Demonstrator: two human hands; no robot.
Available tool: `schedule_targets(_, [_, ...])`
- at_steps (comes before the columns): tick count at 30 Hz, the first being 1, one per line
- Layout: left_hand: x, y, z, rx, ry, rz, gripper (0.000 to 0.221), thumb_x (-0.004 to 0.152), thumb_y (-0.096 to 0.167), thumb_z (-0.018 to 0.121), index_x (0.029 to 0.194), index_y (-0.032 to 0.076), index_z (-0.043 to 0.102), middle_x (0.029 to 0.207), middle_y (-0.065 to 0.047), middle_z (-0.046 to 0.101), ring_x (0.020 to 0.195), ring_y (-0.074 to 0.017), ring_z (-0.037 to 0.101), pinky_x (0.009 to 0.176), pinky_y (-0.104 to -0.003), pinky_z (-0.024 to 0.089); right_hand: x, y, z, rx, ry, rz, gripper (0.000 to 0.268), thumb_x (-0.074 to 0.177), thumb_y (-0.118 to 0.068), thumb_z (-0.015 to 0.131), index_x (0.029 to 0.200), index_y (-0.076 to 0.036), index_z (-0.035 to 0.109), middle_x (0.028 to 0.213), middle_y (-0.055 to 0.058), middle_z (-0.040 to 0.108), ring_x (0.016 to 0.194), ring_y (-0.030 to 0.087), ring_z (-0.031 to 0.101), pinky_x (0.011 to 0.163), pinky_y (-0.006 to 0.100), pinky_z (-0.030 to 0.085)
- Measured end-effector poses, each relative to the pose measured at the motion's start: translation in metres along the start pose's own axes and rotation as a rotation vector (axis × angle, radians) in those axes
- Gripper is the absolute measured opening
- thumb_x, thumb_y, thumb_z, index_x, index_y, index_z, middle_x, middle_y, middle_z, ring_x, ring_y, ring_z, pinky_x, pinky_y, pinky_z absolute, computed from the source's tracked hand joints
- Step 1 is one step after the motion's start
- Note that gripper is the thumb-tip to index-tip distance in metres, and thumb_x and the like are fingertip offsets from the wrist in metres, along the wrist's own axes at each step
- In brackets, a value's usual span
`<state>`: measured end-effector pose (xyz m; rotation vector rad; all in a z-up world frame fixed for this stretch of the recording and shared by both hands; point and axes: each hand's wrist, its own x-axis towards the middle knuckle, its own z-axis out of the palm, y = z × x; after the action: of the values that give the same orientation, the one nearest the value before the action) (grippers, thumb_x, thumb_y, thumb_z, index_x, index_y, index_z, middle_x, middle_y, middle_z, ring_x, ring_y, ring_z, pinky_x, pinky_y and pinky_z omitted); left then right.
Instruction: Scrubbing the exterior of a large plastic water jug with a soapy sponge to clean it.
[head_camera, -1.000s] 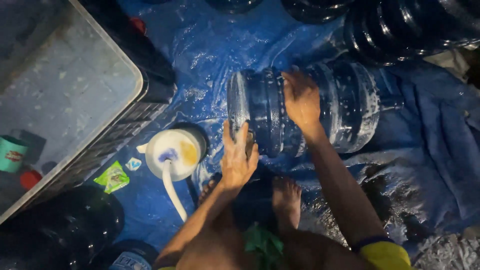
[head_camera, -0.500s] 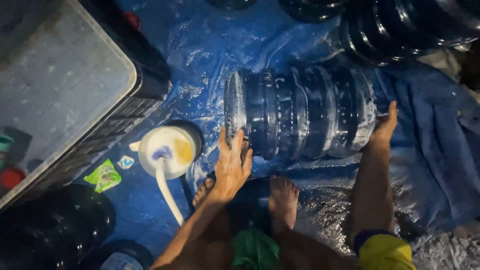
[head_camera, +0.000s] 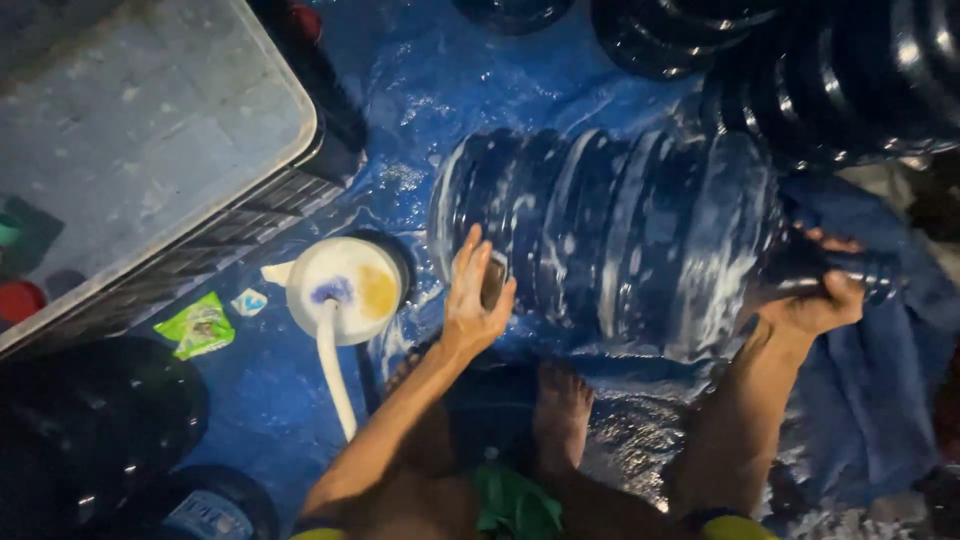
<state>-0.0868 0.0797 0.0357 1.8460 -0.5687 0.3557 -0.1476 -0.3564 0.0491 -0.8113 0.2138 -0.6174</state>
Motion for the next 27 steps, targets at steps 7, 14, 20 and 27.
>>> schedule_targets(7, [-0.035,0.009,0.004,0.031,-0.059,-0.026,0.067,0.109,0.018,0.062,0.162,0.008,0.023,0.166,-0.03,0.022,0.155,-0.0474,0.03,0.128,-0.055,0.038,-0.011,-0.017,0.11,-0.109,0.782,-0.063,0.025,0.07,-0.026,0.08,0.074,-0.009,0.062,0.074,0.01,0.065,0.076,0.024,0.067,0.081,0.039,0.059])
schedule_targets(14, [0.028,-0.022,-0.007,-0.01,-0.008,-0.243,0.067,0.102,0.027,0.058,0.158,0.0,0.032,0.16,-0.022,0.041,0.15,-0.0399,0.041,0.127,-0.051,0.035,-0.01,-0.019,0.066,-0.088,0.09,-0.127,0.045,0.085,-0.026,0.071,0.13,-0.021,0.065,0.108,-0.002,0.068,0.109,0.02,0.066,0.119,0.039,0.053])
schedule_targets(20, [-0.046,-0.013,0.004,0.002,-0.124,-0.327,0.074,0.106,0.038,0.051,0.159,-0.001,0.017,0.167,-0.027,0.019,0.155,-0.0432,0.024,0.127,-0.053,0.026,-0.015,-0.024,0.104,-0.135,0.463,-0.115,0.015,0.077,-0.016,0.074,0.091,-0.013,0.074,0.087,0.005,0.07,0.085,0.023,0.071,0.091,0.039,0.062])
schedule_targets(27, [0.029,-0.016,-0.009,0.013,0.062,-0.22,0.062,0.105,0.025,0.058,0.156,-0.002,0.034,0.159,-0.024,0.042,0.151,-0.0396,0.04,0.129,-0.051,0.035,-0.016,-0.024,0.088,-0.161,0.244,-0.206,0.067,0.082,-0.034,0.085,0.142,-0.015,0.062,0.126,0.006,0.07,0.121,0.029,0.07,0.124,0.05,0.058])
